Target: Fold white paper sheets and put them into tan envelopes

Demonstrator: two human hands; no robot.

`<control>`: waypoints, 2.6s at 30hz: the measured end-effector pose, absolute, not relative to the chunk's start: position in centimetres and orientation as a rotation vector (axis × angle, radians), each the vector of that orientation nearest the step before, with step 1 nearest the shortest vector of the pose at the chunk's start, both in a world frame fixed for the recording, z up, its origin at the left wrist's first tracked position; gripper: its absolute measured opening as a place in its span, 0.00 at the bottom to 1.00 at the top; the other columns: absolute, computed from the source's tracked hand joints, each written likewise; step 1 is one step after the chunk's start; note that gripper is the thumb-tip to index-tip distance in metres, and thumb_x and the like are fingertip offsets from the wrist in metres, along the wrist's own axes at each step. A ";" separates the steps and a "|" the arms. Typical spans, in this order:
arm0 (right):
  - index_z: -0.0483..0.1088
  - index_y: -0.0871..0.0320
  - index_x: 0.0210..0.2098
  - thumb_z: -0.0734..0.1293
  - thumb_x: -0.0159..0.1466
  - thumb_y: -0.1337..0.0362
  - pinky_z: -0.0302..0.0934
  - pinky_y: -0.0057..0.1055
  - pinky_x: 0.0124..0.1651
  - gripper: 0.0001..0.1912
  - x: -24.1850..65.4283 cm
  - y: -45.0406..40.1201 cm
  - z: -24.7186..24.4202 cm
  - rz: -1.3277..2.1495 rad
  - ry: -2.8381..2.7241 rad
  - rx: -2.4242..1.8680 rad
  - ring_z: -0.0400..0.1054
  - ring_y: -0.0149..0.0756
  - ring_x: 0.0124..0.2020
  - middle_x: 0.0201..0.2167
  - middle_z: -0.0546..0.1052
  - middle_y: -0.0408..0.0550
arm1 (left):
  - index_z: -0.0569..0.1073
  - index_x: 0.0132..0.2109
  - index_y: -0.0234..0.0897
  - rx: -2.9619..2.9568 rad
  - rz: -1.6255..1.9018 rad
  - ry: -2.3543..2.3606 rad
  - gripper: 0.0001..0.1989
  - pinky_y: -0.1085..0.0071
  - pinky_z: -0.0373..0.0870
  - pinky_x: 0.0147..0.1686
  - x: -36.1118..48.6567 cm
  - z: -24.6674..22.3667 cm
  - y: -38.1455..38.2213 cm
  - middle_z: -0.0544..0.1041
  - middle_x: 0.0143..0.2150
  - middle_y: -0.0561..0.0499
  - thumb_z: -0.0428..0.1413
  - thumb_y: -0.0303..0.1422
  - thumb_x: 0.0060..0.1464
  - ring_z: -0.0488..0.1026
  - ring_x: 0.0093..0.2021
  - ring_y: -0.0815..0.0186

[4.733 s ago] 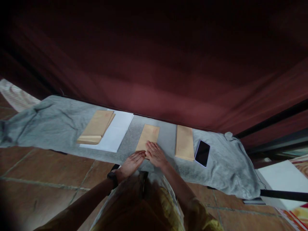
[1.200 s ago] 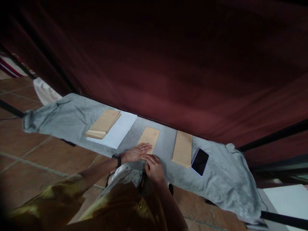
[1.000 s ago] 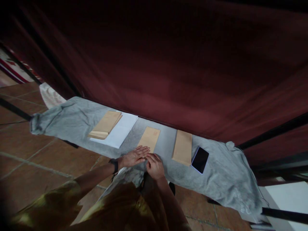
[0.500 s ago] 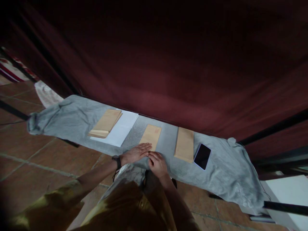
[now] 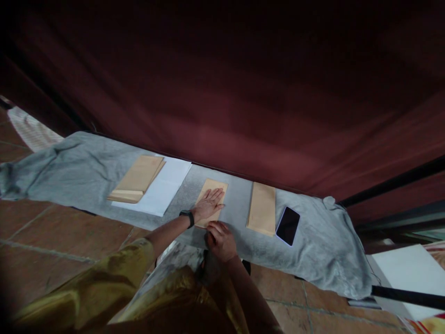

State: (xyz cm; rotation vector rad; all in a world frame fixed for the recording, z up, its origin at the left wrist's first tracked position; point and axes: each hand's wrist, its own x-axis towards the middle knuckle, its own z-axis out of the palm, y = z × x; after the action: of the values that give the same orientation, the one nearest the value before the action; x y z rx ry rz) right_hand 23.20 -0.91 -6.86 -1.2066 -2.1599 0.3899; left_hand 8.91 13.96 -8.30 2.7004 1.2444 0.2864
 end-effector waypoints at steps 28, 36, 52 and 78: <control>0.75 0.51 0.54 0.61 0.72 0.68 0.66 0.43 0.65 0.16 23.1 -0.8 -6.6 0.416 -2.176 -1.264 0.72 0.40 0.58 0.55 0.80 0.48 | 0.56 0.74 0.37 2.777 0.233 0.985 0.29 0.59 0.43 0.75 6.8 -8.0 12.6 0.57 0.77 0.45 0.41 0.42 0.73 0.47 0.78 0.62; 0.77 0.51 0.53 0.62 0.70 0.68 0.66 0.43 0.65 0.16 22.8 -0.9 -6.8 0.375 -2.158 -1.332 0.72 0.41 0.57 0.53 0.81 0.48 | 0.59 0.73 0.39 2.717 0.189 0.934 0.27 0.59 0.44 0.74 5.5 -7.8 10.9 0.58 0.76 0.48 0.42 0.39 0.72 0.48 0.77 0.62; 0.77 0.53 0.52 0.62 0.72 0.68 0.65 0.43 0.66 0.14 22.9 -1.1 -6.4 0.402 -2.133 -1.292 0.72 0.40 0.58 0.55 0.80 0.49 | 0.65 0.70 0.41 2.651 0.347 0.747 0.24 0.59 0.52 0.73 1.6 -6.3 7.1 0.67 0.72 0.47 0.49 0.42 0.72 0.60 0.73 0.62; 0.46 0.59 0.77 0.49 0.77 0.57 0.40 0.46 0.77 0.31 24.2 10.7 -7.1 0.224 -2.357 -1.902 0.44 0.40 0.77 0.77 0.49 0.49 | 0.77 0.57 0.39 2.713 0.713 0.767 0.15 0.58 0.70 0.66 0.5 -6.7 5.7 0.78 0.61 0.46 0.51 0.33 0.70 0.73 0.64 0.61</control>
State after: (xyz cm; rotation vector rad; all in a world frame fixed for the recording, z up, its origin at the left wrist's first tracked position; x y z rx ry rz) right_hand 24.20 10.72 -7.13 -1.9019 -2.3574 0.2244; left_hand 0.50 5.67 -6.68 2.7127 0.7667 0.7129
